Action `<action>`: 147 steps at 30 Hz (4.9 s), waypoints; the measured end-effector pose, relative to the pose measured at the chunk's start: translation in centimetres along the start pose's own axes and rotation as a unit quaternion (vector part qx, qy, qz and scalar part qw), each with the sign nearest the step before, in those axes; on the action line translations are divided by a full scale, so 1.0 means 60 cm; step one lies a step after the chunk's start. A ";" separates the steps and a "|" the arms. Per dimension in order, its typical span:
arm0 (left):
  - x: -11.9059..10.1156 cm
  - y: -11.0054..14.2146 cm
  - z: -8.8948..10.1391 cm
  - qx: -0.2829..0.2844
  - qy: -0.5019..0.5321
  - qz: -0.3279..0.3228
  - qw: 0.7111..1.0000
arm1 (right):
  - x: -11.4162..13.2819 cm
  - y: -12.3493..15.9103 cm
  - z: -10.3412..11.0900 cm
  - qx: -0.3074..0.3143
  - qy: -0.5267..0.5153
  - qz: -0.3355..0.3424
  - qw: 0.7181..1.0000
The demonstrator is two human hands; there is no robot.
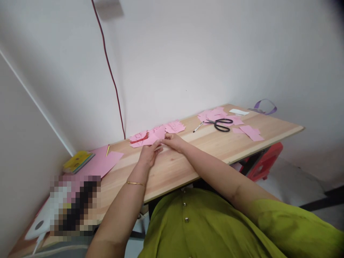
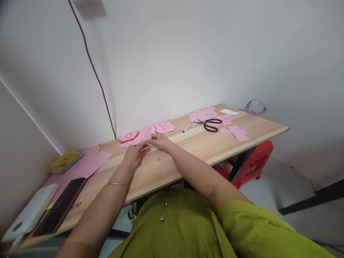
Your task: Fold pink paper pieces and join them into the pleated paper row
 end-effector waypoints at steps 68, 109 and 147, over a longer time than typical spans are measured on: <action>0.001 -0.011 0.013 0.024 -0.037 -0.131 0.990 | 0.035 0.022 -0.021 -0.079 0.379 0.251 0.887; -0.008 -0.001 0.008 0.033 -0.027 -0.020 0.999 | 0.025 0.007 -0.001 -0.034 0.173 0.160 0.971; 0.020 -0.003 0.004 0.019 -0.061 0.023 0.998 | 0.023 0.009 -0.006 0.003 0.076 0.136 0.988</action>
Point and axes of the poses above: each hand's wrist, its own y-axis away from the middle knuckle, its own z-axis out of the back of the hand, x = y × z, the point moved 1 cm from there along -y, towards the middle knuckle, and after that the axes turned 2 degrees about -z, right-handed, at the moved point
